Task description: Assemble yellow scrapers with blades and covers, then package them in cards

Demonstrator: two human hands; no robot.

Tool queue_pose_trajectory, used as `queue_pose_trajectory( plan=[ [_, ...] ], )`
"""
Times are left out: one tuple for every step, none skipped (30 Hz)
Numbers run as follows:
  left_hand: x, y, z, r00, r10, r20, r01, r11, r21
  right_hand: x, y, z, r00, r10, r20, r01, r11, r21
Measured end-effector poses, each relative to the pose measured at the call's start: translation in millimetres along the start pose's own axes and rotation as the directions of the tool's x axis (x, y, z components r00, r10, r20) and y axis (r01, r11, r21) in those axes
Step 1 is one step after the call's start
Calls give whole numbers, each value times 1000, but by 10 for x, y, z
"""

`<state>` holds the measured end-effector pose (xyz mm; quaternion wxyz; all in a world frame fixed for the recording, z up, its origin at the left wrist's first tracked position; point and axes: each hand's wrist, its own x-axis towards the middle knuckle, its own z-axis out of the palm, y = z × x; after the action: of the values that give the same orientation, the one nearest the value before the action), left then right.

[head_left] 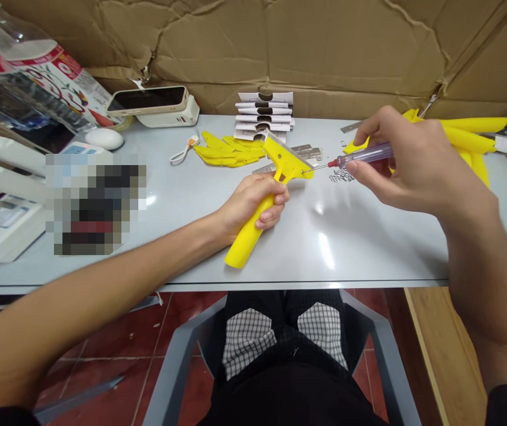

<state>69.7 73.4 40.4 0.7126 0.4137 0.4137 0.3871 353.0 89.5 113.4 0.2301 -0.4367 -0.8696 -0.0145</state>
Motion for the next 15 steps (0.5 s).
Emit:
queue_pose_trajectory(
  plan=[
    [0,0,0,1000,3,1,-3,1000,-2,-3,-15,-18,1000,1,14,-2,1000,30],
    [1,0,-1,1000,5,7,-5,1000,-1,-4,-26,-31,1000,-7,29,5,998,59],
    [3,0,-3,1000,5,15,-5,1000,1,-4,-31,-37,999,-24,26,22,997,79],
    [5,-1,-5,1000,4,23,-4,1000,3,-2,-28,-35,999,-38,16,37,996,85],
    [7,-1,-7,1000,3,28,-3,1000,4,2,-18,-25,999,-49,-2,49,996,79],
    [9,-1,-10,1000,2,30,-2,1000,5,7,-4,-8,998,-53,-22,55,997,62],
    [10,-2,-13,1000,0,30,0,1000,7,12,12,10,998,-53,-41,54,998,34],
    [10,-2,-14,1000,-2,29,2,1000,10,16,25,27,997,-50,-64,50,999,1],
    [9,-2,-15,1000,-5,30,5,1000,16,18,32,38,996,-44,-72,42,999,-26],
    [8,-1,-13,1000,-8,30,7,1000,20,16,32,42,997,-38,-67,36,999,-37],
    [7,0,-11,1000,-7,26,7,1000,20,12,23,38,998,-33,-50,32,999,-29],
    [6,2,-8,1000,-6,20,6,1000,19,5,8,27,999,-28,-25,28,1000,-7],
    [5,3,-4,1000,-4,14,4,1000,15,-3,-9,13,1000,-26,0,26,999,25],
    [6,5,-1,1000,-1,9,1,1000,12,-11,-24,-1,999,-27,25,25,998,59],
    [6,7,1,1000,0,9,-1,1000,10,-17,-35,-12,999,-34,37,31,996,87]
  ],
)
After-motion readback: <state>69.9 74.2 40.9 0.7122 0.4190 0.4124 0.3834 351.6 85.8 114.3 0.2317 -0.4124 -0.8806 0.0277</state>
